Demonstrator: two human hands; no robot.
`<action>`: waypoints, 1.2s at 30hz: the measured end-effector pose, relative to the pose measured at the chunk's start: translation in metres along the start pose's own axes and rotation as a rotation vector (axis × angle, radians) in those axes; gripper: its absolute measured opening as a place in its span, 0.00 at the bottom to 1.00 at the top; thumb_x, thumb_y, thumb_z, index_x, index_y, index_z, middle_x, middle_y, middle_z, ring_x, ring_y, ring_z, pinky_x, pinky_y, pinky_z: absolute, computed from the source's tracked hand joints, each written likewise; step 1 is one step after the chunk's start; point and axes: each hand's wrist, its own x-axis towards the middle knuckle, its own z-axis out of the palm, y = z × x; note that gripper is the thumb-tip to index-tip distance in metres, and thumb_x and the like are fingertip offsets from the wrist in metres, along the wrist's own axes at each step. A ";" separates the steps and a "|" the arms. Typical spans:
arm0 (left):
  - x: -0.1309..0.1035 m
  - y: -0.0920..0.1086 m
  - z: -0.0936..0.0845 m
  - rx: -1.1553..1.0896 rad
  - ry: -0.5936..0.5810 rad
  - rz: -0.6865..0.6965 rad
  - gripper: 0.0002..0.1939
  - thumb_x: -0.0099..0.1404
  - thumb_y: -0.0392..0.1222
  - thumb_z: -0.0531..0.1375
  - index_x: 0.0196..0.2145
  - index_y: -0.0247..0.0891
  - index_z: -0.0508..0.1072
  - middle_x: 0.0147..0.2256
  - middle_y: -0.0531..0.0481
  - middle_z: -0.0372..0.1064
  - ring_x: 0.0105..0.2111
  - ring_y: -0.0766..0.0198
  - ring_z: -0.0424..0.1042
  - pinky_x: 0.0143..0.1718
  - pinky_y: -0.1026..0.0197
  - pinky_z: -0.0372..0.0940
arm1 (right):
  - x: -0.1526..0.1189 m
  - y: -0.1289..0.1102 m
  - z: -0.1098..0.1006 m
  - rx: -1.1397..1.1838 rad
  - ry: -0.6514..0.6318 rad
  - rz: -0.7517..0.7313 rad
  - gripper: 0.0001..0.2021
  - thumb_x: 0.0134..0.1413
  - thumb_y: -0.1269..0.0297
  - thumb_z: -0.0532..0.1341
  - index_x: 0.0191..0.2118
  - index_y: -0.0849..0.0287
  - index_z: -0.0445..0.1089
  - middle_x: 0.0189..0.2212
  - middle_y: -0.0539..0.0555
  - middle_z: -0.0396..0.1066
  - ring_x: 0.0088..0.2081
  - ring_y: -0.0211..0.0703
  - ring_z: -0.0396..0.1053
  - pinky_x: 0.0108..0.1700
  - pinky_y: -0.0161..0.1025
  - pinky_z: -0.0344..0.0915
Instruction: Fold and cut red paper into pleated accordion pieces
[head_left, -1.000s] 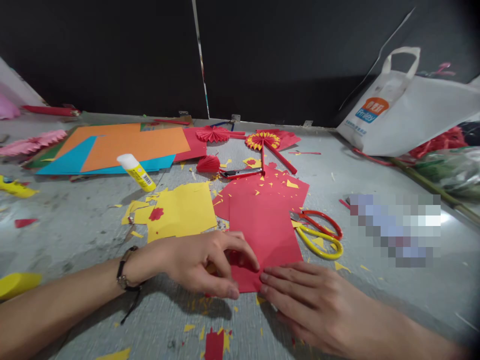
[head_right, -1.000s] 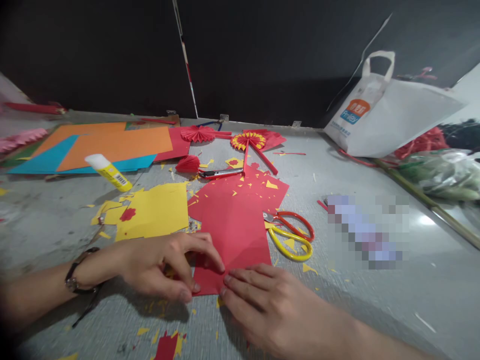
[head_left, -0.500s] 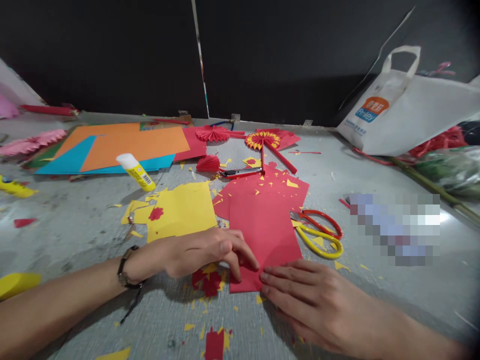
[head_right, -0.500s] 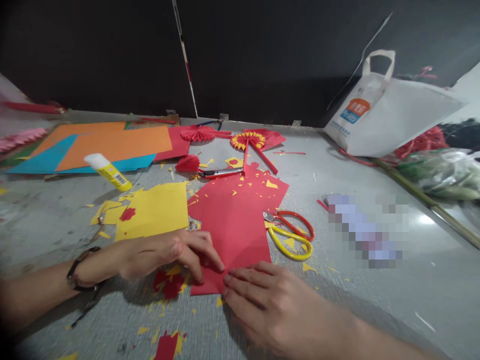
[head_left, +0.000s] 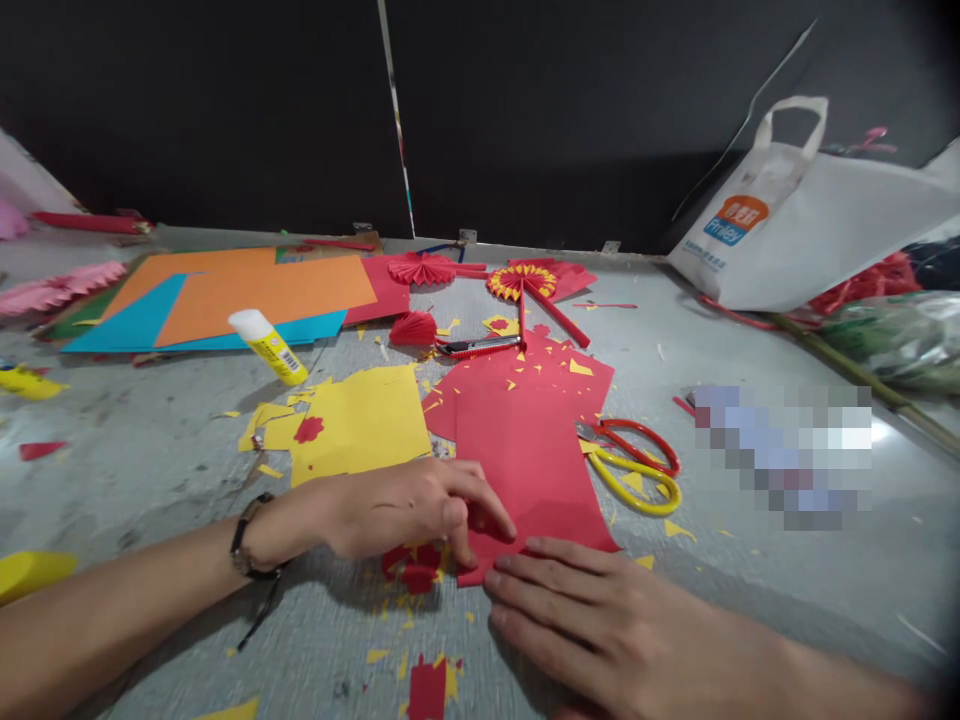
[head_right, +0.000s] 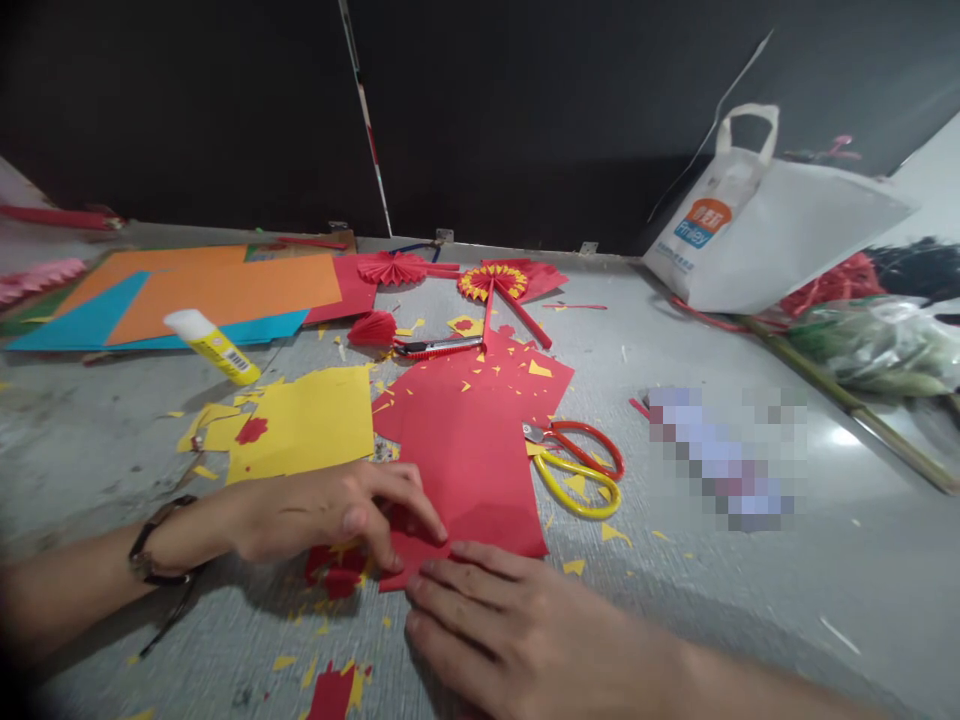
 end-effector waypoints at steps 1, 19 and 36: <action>-0.001 -0.002 0.000 -0.031 0.010 0.000 0.41 0.79 0.68 0.38 0.38 0.40 0.83 0.53 0.38 0.77 0.51 0.52 0.74 0.57 0.53 0.63 | 0.001 0.001 -0.002 0.020 -0.009 0.004 0.24 0.79 0.57 0.49 0.66 0.69 0.68 0.66 0.60 0.67 0.65 0.51 0.68 0.66 0.46 0.66; 0.000 -0.002 0.000 -0.097 0.025 -0.011 0.43 0.78 0.69 0.37 0.40 0.41 0.84 0.52 0.38 0.78 0.49 0.53 0.75 0.55 0.54 0.64 | 0.008 0.003 -0.013 0.150 -0.061 0.043 0.22 0.77 0.62 0.51 0.68 0.63 0.66 0.69 0.56 0.63 0.65 0.49 0.68 0.64 0.44 0.65; 0.001 0.000 0.003 0.042 0.025 0.040 0.40 0.80 0.64 0.42 0.27 0.37 0.80 0.50 0.36 0.77 0.47 0.52 0.74 0.51 0.53 0.68 | -0.003 -0.001 0.001 0.276 0.094 0.198 0.21 0.76 0.56 0.54 0.64 0.63 0.69 0.65 0.59 0.70 0.63 0.50 0.70 0.63 0.44 0.68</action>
